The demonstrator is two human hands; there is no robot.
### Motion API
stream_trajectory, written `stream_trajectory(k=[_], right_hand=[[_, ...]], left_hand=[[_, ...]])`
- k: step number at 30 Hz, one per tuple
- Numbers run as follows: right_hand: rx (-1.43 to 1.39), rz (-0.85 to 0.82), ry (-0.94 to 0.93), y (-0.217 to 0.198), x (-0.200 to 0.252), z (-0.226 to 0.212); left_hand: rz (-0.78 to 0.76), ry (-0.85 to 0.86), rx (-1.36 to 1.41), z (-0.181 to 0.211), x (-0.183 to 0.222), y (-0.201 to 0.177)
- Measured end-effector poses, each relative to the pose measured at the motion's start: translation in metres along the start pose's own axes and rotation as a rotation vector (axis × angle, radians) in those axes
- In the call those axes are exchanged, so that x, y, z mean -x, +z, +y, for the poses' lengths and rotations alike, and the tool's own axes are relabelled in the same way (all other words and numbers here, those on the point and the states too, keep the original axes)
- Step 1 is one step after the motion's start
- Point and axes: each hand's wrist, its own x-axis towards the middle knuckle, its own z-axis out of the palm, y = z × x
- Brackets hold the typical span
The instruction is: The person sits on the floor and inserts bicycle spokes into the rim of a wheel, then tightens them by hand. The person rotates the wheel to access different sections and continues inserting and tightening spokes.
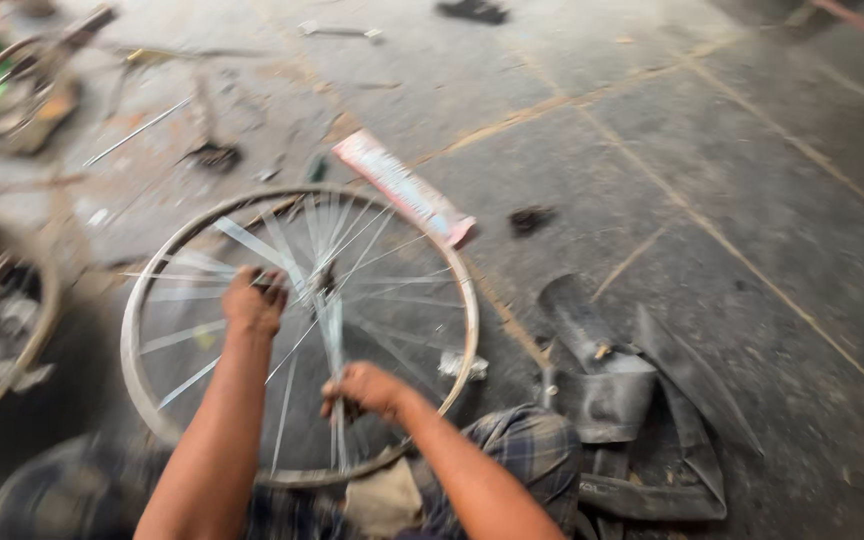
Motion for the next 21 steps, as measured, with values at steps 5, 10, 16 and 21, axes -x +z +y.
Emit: stream_trajectory(k=[5,10,16,21], right_hand=[[0.067,0.046,-0.019,0.001,-0.003,0.007],[0.053,0.105,0.033,0.009,0.012,0.001],[0.113,0.120,0.051,0.022,0.023,-0.009],[0.115,0.085,0.052,0.019,0.023,-0.011]], left_hand=[[-0.173,-0.086,0.008,-0.001,0.031,-0.031],[-0.179,-0.042,-0.136,0.014,0.038,-0.019],[-0.237,-0.057,-0.279,0.027,0.043,0.020],[-0.271,-0.087,-0.393,0.025,0.034,0.044]])
